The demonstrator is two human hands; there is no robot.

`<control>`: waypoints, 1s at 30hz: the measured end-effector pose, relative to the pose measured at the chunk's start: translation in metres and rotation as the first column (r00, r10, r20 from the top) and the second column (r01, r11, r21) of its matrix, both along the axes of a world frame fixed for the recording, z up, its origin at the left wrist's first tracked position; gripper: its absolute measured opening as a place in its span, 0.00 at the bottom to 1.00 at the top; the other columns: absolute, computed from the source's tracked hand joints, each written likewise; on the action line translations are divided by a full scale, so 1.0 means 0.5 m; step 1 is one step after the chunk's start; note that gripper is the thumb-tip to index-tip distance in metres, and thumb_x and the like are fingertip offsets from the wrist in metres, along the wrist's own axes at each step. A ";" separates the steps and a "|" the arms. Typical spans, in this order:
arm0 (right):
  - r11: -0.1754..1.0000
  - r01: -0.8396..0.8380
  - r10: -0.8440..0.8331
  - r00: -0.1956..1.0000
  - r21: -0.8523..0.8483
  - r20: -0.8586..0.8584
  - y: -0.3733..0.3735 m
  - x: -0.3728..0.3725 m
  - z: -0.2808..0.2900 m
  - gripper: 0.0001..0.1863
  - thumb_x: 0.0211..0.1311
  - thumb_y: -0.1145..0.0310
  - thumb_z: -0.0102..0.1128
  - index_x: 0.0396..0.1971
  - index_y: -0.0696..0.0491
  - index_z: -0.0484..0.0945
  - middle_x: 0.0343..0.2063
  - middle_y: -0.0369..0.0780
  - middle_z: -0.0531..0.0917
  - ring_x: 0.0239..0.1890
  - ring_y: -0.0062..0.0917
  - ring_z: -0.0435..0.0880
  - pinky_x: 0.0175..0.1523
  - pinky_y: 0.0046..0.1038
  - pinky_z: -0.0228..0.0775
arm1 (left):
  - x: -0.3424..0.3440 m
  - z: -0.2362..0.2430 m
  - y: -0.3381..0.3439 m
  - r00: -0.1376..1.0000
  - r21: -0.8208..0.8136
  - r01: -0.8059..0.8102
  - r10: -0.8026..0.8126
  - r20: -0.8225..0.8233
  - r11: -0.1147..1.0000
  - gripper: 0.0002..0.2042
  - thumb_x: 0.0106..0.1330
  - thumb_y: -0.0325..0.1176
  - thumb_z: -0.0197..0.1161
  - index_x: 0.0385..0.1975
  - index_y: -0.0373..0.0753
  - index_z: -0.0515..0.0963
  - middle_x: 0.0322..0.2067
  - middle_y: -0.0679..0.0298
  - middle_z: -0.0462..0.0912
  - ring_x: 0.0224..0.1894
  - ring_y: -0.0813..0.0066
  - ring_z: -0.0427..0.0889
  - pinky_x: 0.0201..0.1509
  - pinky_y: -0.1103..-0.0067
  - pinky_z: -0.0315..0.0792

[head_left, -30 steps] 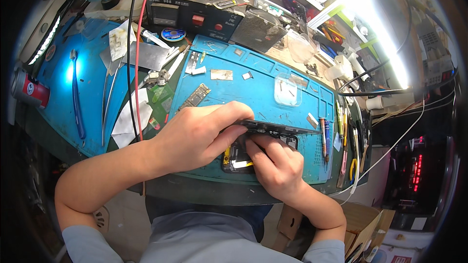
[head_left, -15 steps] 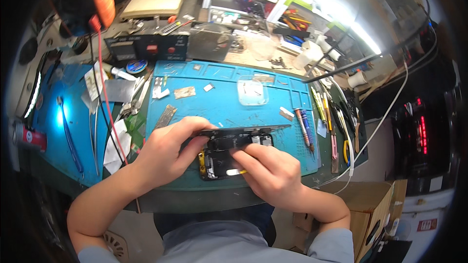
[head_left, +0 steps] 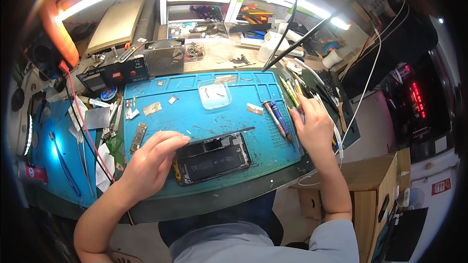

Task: The person uses a screwdriver to remove screws from a disassembled smartphone and then uses a spudger to pry and disconnect internal components. The person handles the phone chassis and internal parts throughout the process.

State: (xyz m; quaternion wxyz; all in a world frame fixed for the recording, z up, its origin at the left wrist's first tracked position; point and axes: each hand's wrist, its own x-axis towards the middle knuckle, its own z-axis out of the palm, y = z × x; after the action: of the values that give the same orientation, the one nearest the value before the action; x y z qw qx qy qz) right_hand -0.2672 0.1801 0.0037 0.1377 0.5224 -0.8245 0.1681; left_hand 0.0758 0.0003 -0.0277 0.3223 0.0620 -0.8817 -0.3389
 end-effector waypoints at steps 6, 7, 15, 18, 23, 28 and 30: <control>0.986 -0.126 0.125 0.992 0.109 0.021 -0.030 0.056 0.001 0.10 0.62 0.61 0.74 0.32 0.49 0.82 0.30 0.37 0.83 0.34 0.34 0.86 0.37 0.36 0.78 | 0.007 -0.001 -0.007 0.999 0.003 0.042 -0.042 0.021 0.999 0.26 0.64 0.08 0.57 0.62 0.36 0.71 0.53 0.47 0.81 0.54 0.49 0.83 0.57 0.65 0.80; 0.986 -0.112 0.114 0.993 0.122 -0.012 -0.032 0.051 -0.011 0.12 0.62 0.59 0.74 0.30 0.50 0.82 0.29 0.37 0.83 0.32 0.35 0.86 0.36 0.36 0.78 | 0.004 0.000 -0.007 0.998 0.008 0.056 -0.056 0.019 0.998 0.26 0.64 0.08 0.56 0.62 0.36 0.70 0.54 0.47 0.80 0.54 0.48 0.83 0.58 0.65 0.80; 0.981 -0.133 0.120 0.988 0.144 0.095 -0.038 0.030 -0.009 0.10 0.62 0.62 0.72 0.29 0.51 0.82 0.29 0.40 0.85 0.31 0.37 0.87 0.37 0.37 0.79 | 0.003 0.002 -0.012 0.995 0.022 0.096 -0.097 0.037 0.995 0.27 0.64 0.07 0.57 0.62 0.37 0.69 0.55 0.45 0.80 0.56 0.47 0.84 0.59 0.64 0.81; 0.984 -0.119 0.097 0.983 0.136 0.157 -0.039 0.023 0.002 0.10 0.63 0.63 0.71 0.31 0.53 0.81 0.28 0.40 0.86 0.29 0.35 0.88 0.37 0.35 0.80 | 0.002 0.000 -0.013 0.995 0.029 0.096 -0.097 0.031 0.995 0.27 0.64 0.08 0.58 0.62 0.37 0.68 0.54 0.45 0.81 0.55 0.47 0.85 0.57 0.64 0.82; 0.975 -0.011 0.117 0.878 -0.224 0.465 -0.061 0.014 0.033 0.14 0.65 0.74 0.67 0.46 0.56 0.73 0.25 0.38 0.85 0.26 0.19 0.87 0.34 0.25 0.79 | 0.003 -0.001 -0.011 0.998 0.038 0.060 -0.061 0.032 0.997 0.28 0.64 0.08 0.59 0.63 0.38 0.70 0.53 0.47 0.82 0.53 0.49 0.86 0.54 0.65 0.84; 0.868 -0.048 0.449 0.499 -0.494 0.741 -0.123 0.050 0.055 0.23 0.74 0.75 0.60 0.64 0.60 0.66 0.41 0.47 0.89 0.42 0.26 0.90 0.41 0.23 0.82 | 0.003 0.005 -0.007 0.998 0.052 0.035 -0.038 0.045 0.998 0.27 0.62 0.09 0.60 0.62 0.40 0.77 0.53 0.51 0.83 0.52 0.54 0.86 0.55 0.69 0.84; 0.880 -0.073 0.453 0.427 -0.469 0.783 -0.158 0.052 0.045 0.20 0.75 0.73 0.61 0.61 0.61 0.68 0.43 0.48 0.89 0.44 0.27 0.91 0.41 0.23 0.82 | 0.000 0.005 -0.006 0.998 0.059 0.035 -0.038 0.048 0.998 0.27 0.62 0.10 0.60 0.61 0.40 0.79 0.53 0.53 0.83 0.52 0.55 0.86 0.55 0.70 0.84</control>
State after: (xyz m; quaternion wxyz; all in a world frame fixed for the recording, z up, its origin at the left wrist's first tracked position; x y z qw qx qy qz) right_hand -0.2412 0.1011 0.0261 -0.2379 0.4506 -0.6352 0.5804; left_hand 0.0758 -0.0027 -0.0254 0.2925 0.0633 -0.8801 -0.3686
